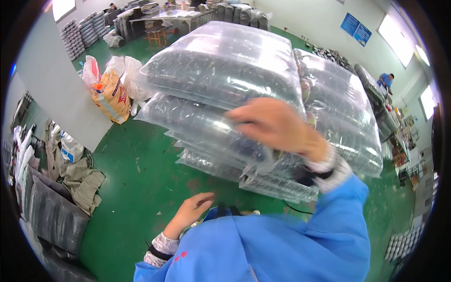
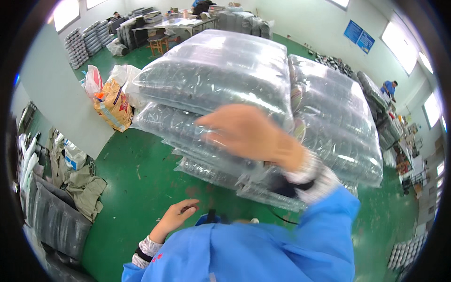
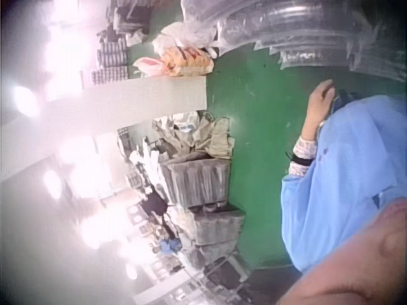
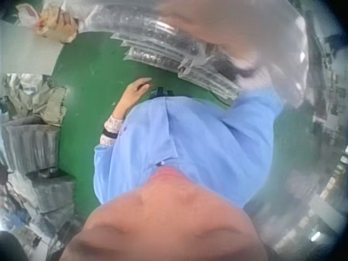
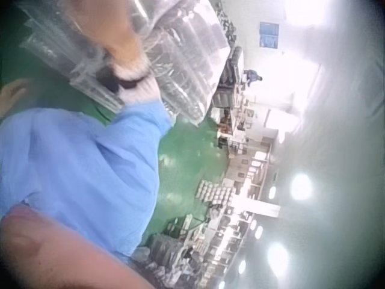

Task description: The person packs cylindrical items into a clear plastic bag, seals it with a handheld heat sealer, and stacks the finished package. They then move to a table to weigh dark, compressed material on a digital scale, adjusting the amount by hand.

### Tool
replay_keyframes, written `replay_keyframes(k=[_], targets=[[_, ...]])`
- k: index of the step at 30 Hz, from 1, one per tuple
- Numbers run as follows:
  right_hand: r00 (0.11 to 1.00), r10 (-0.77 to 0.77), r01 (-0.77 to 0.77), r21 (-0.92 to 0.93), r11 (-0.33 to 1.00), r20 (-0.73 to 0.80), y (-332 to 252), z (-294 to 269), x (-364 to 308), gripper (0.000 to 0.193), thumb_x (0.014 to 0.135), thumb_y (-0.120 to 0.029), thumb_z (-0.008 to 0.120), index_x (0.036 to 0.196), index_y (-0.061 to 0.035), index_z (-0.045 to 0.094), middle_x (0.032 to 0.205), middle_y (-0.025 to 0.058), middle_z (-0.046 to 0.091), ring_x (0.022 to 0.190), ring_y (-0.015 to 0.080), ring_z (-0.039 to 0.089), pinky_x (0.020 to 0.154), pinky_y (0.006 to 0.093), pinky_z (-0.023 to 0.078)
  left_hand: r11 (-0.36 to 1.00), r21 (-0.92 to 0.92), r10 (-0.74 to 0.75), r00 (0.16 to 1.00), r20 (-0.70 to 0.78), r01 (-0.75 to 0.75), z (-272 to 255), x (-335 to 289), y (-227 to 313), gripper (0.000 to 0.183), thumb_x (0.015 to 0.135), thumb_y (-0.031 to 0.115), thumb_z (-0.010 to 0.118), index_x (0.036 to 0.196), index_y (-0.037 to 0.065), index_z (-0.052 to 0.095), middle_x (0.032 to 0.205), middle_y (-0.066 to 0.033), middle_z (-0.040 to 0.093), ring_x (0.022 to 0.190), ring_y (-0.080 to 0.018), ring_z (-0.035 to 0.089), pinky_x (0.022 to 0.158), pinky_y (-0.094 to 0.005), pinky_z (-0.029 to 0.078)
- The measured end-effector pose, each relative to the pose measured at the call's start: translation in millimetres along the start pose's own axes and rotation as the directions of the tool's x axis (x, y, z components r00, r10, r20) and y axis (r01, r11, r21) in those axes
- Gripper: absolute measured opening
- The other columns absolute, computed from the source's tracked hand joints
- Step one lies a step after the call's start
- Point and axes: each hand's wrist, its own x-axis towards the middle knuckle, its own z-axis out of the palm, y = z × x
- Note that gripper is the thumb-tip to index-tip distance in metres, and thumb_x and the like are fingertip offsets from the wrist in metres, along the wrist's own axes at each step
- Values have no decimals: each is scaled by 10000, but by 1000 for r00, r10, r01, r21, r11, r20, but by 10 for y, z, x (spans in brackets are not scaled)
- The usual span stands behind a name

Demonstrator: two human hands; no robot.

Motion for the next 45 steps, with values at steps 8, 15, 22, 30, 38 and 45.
replay_keyframes(k=[8, 15, 22, 30, 38, 45], targets=[[986, -111, 42, 456, 889, 126, -367, 2497, 2480, 234, 907, -216, 569, 1047, -50, 656, 955, 100, 681, 853, 228, 651, 786, 373, 510, 996, -92, -24, 979, -201, 6, -1626, -407, -275, 384, 930, 164, 594, 1280, 14, 550, 1130, -141, 658, 991, -189, 637, 886, -312, 490], [851, 372, -361, 927, -99, 371, -158, 4662, 4121, 194, 936, -107, 492, 1034, 17, 605, 845, 106, 668, 748, 157, 646, 698, 288, 541, 905, -425, -122, 935, -332, -33, -3048, 61, -510, 565, 929, 261, 614, 1382, 9, 390, 1157, -110, 614, 1064, -195, 587, 926, -330, 463], [955, 253, -253, 870, 423, 155, -333, 5807, 5590, 177, 839, -107, 511, 948, -53, 640, 768, 113, 681, 721, 285, 656, 669, 384, 512, 540, -825, -452, 769, -452, -167, -4542, 790, -538, 433, 945, 348, 578, 1235, 39, 489, 1100, -93, 610, 924, -187, 608, 797, -340, 513], [862, -477, 506, 233, 831, -170, 1079, 6327, 7099, 85, 796, -160, 551, 876, -130, 557, 796, 18, 537, 840, 199, 559, 737, 352, 415, 677, -700, -526, 815, -242, 229, -6483, 2048, -645, 451, 978, 310, 528, 1283, -14, 453, 1205, -168, 584, 1006, -245, 617, 863, -365, 508], [466, 436, -429, -234, 872, 770, 3777, 6232, 6099, 290, 885, -162, 482, 1101, -69, 651, 1105, 191, 660, 1030, 335, 646, 847, 465, 519, 836, -359, -442, 897, 9, 415, -8280, 3538, -978, 462, 959, 238, 555, 1339, -8, 461, 1179, -160, 621, 1053, -232, 616, 923, -333, 475], [-45, 809, -928, -324, 182, 586, 5149, 6737, 3638, 351, 864, -328, 530, 845, -27, 709, 908, 232, 669, 831, 381, 637, 707, 479, 493, 900, 113, -422, 906, -19, 421, -9266, 5386, -1608, 433, 930, 257, 574, 1267, -12, 530, 1149, -165, 643, 1025, -253, 638, 886, -345, 497]])
